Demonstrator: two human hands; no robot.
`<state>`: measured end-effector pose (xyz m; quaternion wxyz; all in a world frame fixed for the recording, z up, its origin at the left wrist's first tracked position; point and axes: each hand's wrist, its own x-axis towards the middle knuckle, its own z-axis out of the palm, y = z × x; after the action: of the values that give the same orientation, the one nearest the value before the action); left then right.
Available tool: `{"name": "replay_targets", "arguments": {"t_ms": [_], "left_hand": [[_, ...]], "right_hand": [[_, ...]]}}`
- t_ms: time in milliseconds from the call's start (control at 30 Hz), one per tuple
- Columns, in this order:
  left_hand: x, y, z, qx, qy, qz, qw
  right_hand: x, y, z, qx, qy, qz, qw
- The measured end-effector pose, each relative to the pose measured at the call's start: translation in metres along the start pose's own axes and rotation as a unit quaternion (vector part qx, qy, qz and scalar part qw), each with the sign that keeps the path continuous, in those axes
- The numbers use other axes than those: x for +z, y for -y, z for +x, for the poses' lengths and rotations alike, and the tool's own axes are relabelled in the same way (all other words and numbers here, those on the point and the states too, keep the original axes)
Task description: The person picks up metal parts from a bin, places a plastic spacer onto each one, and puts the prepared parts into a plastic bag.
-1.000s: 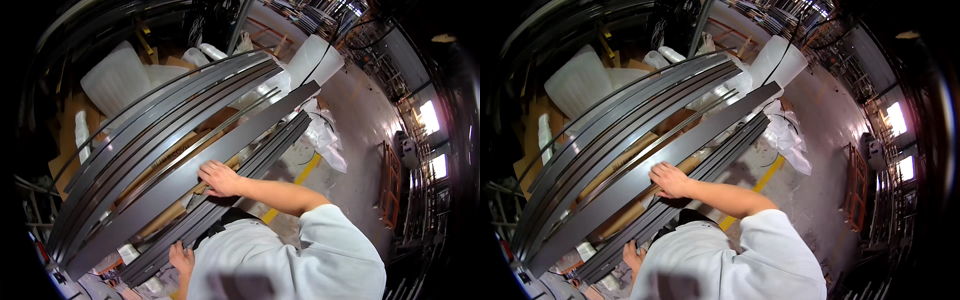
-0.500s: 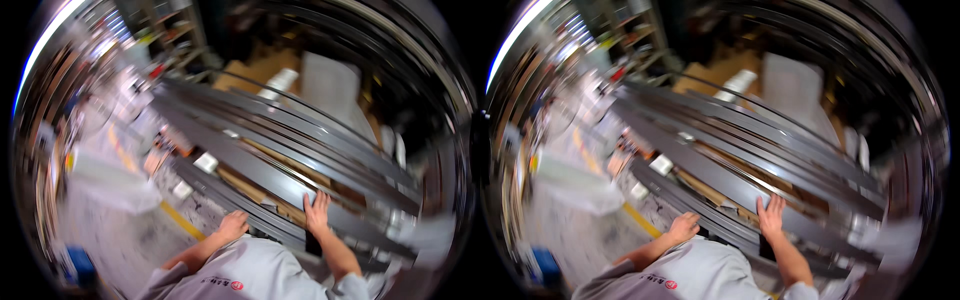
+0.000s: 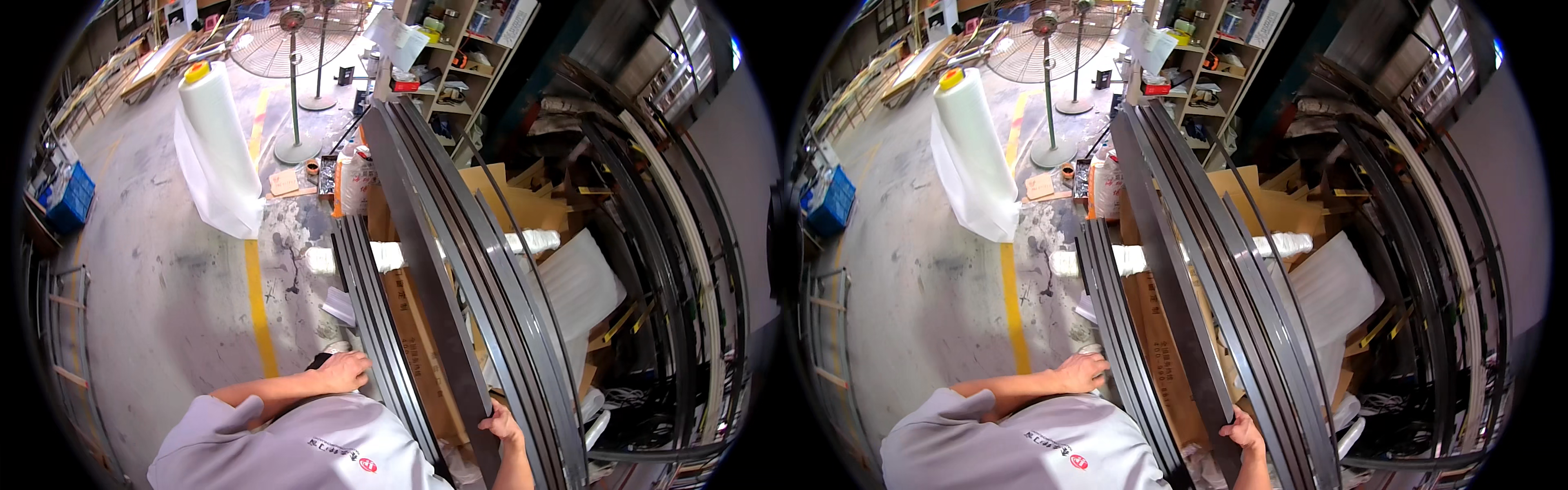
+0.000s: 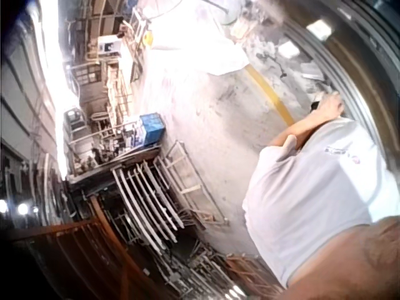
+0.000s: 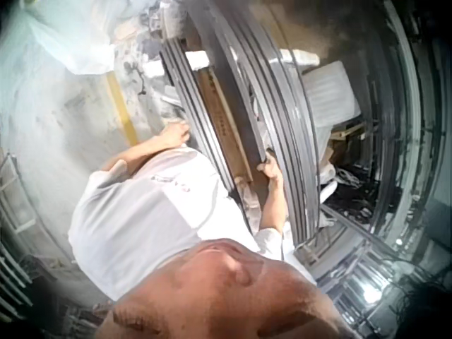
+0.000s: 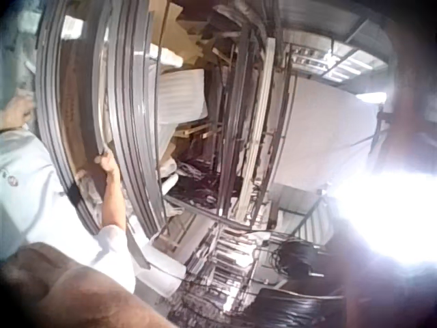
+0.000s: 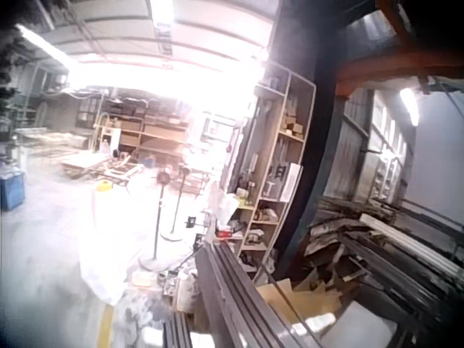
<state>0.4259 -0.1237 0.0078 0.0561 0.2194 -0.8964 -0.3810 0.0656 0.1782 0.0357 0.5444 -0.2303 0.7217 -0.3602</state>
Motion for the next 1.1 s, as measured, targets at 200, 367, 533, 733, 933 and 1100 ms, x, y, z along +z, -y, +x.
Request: {"name": "replay_targets", "arguments": {"t_ms": [200, 367, 533, 733, 933, 1100], "left_hand": [[0.01, -0.001, 0.012, 0.012, 0.016, 0.003, 1.0], [0.013, 0.003, 0.013, 0.014, 0.03, 0.005, 0.999], [0.017, 0.009, 0.018, 0.003, 0.0, -0.059, 0.998], [0.018, -0.013, 0.07, -0.009, 0.01, -0.175, 0.984], [0.005, -0.007, 0.109, -0.027, 0.119, -0.372, 0.92], [-0.014, -0.036, 0.129, 0.007, 0.226, -0.379, 0.898]], "right_hand": [[-0.012, 0.006, 0.012, 0.058, -0.003, 0.014, 0.998], [-0.005, -0.012, 0.017, -0.024, -0.118, -0.044, 0.992], [0.002, -0.001, 0.024, -0.001, -0.112, -0.025, 0.993], [0.003, 0.014, 0.001, -0.046, -0.158, -0.126, 0.978], [0.033, 0.119, -0.063, -0.035, -0.277, -0.408, 0.87], [0.042, 0.199, -0.133, -0.164, -0.42, -0.511, 0.732]]}}
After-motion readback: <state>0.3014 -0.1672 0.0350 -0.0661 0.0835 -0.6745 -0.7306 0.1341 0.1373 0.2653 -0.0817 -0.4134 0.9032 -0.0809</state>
